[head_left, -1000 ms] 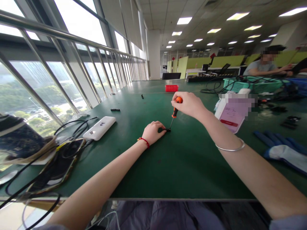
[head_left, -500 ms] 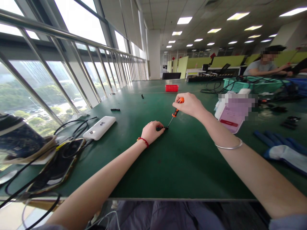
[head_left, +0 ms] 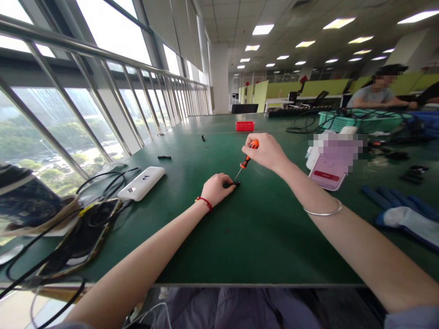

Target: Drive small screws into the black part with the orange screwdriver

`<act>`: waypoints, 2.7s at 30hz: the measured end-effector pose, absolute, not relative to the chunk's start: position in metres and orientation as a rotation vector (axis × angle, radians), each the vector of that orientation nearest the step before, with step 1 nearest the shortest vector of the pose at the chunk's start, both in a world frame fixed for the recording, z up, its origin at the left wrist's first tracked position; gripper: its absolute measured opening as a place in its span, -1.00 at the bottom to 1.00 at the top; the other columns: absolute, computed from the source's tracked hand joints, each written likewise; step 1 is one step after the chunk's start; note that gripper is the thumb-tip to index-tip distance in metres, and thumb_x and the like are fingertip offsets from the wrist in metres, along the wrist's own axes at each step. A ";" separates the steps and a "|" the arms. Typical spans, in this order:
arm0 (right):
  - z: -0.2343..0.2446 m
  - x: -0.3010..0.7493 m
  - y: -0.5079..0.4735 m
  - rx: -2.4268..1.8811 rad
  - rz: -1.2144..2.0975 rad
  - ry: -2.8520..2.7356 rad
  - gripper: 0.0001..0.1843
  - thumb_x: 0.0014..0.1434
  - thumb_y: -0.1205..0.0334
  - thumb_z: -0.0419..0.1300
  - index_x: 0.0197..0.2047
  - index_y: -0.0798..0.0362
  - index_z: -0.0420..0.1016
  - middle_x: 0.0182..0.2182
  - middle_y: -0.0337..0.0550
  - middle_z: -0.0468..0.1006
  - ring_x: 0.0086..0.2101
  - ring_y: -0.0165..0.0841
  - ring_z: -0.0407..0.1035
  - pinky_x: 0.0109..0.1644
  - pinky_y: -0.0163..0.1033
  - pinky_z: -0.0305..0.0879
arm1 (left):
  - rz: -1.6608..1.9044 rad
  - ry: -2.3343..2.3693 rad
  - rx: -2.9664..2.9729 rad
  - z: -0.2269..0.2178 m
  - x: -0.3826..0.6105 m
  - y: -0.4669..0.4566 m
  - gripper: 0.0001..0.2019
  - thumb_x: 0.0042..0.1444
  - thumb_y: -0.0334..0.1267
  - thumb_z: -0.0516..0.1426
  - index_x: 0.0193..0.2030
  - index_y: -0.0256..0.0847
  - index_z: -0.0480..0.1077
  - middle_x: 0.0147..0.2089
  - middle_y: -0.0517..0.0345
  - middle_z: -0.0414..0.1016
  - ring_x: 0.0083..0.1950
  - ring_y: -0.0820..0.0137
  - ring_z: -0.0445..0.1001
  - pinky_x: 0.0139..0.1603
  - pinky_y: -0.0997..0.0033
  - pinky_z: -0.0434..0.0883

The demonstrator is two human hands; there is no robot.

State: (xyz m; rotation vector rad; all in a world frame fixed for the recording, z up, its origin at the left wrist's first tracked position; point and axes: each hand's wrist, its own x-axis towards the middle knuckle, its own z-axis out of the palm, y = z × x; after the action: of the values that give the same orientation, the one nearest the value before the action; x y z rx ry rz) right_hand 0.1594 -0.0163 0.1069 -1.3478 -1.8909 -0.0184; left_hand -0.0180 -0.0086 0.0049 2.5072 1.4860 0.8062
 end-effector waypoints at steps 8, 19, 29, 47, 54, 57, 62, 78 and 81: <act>0.106 0.159 -0.017 -1.398 -0.019 -1.913 -0.85 -0.07 0.16 0.09 -0.56 0.05 0.35 -0.56 -0.22 0.42 -0.50 -0.40 0.23 -0.40 -0.30 0.08 | 0.812 1.475 2.512 0.005 -0.018 -0.009 -0.84 0.04 -0.17 0.12 -0.35 -0.16 0.47 -0.24 0.16 0.49 -0.17 0.31 0.43 -0.14 0.36 0.38; 0.106 0.158 -0.018 -1.403 -0.035 -1.918 -0.84 -0.07 0.15 0.09 -0.55 0.04 0.35 -0.54 -0.22 0.44 -0.49 -0.39 0.25 -0.40 -0.30 0.08 | 0.819 1.457 2.516 0.005 -0.018 -0.009 -0.84 0.04 -0.17 0.13 -0.35 -0.17 0.48 -0.25 0.16 0.49 -0.17 0.31 0.44 -0.14 0.35 0.38; 0.107 0.158 -0.019 -1.412 -0.042 -1.928 -0.85 -0.07 0.15 0.08 -0.54 0.04 0.36 -0.54 -0.21 0.44 -0.49 -0.38 0.25 -0.40 -0.30 0.07 | 0.816 1.457 2.518 0.005 -0.017 -0.009 -0.84 0.04 -0.17 0.12 -0.35 -0.17 0.48 -0.25 0.15 0.49 -0.17 0.31 0.43 -0.13 0.35 0.38; 0.113 0.152 -0.033 -1.418 -0.078 -2.072 -0.78 0.10 0.05 0.04 -0.36 -0.02 0.40 -0.49 -0.24 0.47 -0.48 -0.38 0.26 -0.44 -0.32 -0.03 | 0.787 1.448 2.546 0.004 -0.017 -0.008 -0.86 0.06 -0.21 0.11 -0.34 -0.18 0.47 -0.20 0.13 0.49 -0.13 0.29 0.43 -0.08 0.32 0.38; 0.108 0.150 -0.030 -1.395 -0.017 -2.072 -0.80 0.06 0.05 0.09 -0.33 -0.02 0.39 -0.44 -0.24 0.49 -0.47 -0.39 0.28 -0.45 -0.33 -0.01 | 0.773 1.448 2.566 0.004 -0.018 -0.007 -0.86 0.07 -0.21 0.11 -0.32 -0.17 0.48 -0.18 0.14 0.49 -0.11 0.30 0.43 -0.04 0.33 0.37; 0.107 0.151 -0.028 -1.416 -0.060 -2.060 -0.77 0.08 0.03 0.09 -0.40 0.00 0.41 -0.48 -0.23 0.48 -0.47 -0.38 0.28 -0.45 -0.33 0.00 | 0.764 1.445 2.566 0.005 -0.018 -0.008 -0.86 0.07 -0.21 0.12 -0.31 -0.17 0.48 -0.17 0.14 0.50 -0.09 0.30 0.43 -0.04 0.33 0.37; 0.107 0.151 -0.028 -1.409 -0.133 -1.998 -0.78 0.05 0.06 0.10 -0.45 0.00 0.43 -0.53 -0.22 0.46 -0.48 -0.37 0.27 -0.46 -0.32 -0.01 | 0.779 1.431 2.566 0.005 -0.017 -0.009 -0.86 0.07 -0.23 0.12 -0.30 -0.18 0.49 -0.17 0.13 0.50 -0.09 0.28 0.42 -0.03 0.31 0.37; 0.107 0.151 -0.027 -1.413 -0.130 -2.002 -0.78 0.04 0.07 0.09 -0.46 0.01 0.43 -0.53 -0.22 0.46 -0.50 -0.39 0.24 -0.45 -0.32 0.00 | 0.794 1.405 2.576 0.003 -0.018 -0.008 -0.85 0.07 -0.22 0.12 -0.30 -0.19 0.49 -0.18 0.12 0.49 -0.10 0.29 0.42 -0.04 0.32 0.37; 0.106 0.150 -0.028 -1.418 -0.121 -2.019 -0.78 0.05 0.06 0.09 -0.46 0.01 0.43 -0.54 -0.23 0.46 -0.50 -0.40 0.24 -0.46 -0.32 -0.01 | 0.785 1.409 2.586 0.003 -0.018 -0.008 -0.86 0.07 -0.23 0.13 -0.31 -0.19 0.49 -0.18 0.12 0.49 -0.10 0.28 0.42 -0.05 0.31 0.37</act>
State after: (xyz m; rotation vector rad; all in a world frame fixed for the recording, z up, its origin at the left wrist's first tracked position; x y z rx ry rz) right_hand 0.1499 -0.0277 0.1062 -1.4182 -2.0185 -0.1211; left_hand -0.0183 -0.0075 0.0030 2.5863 1.4095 0.7854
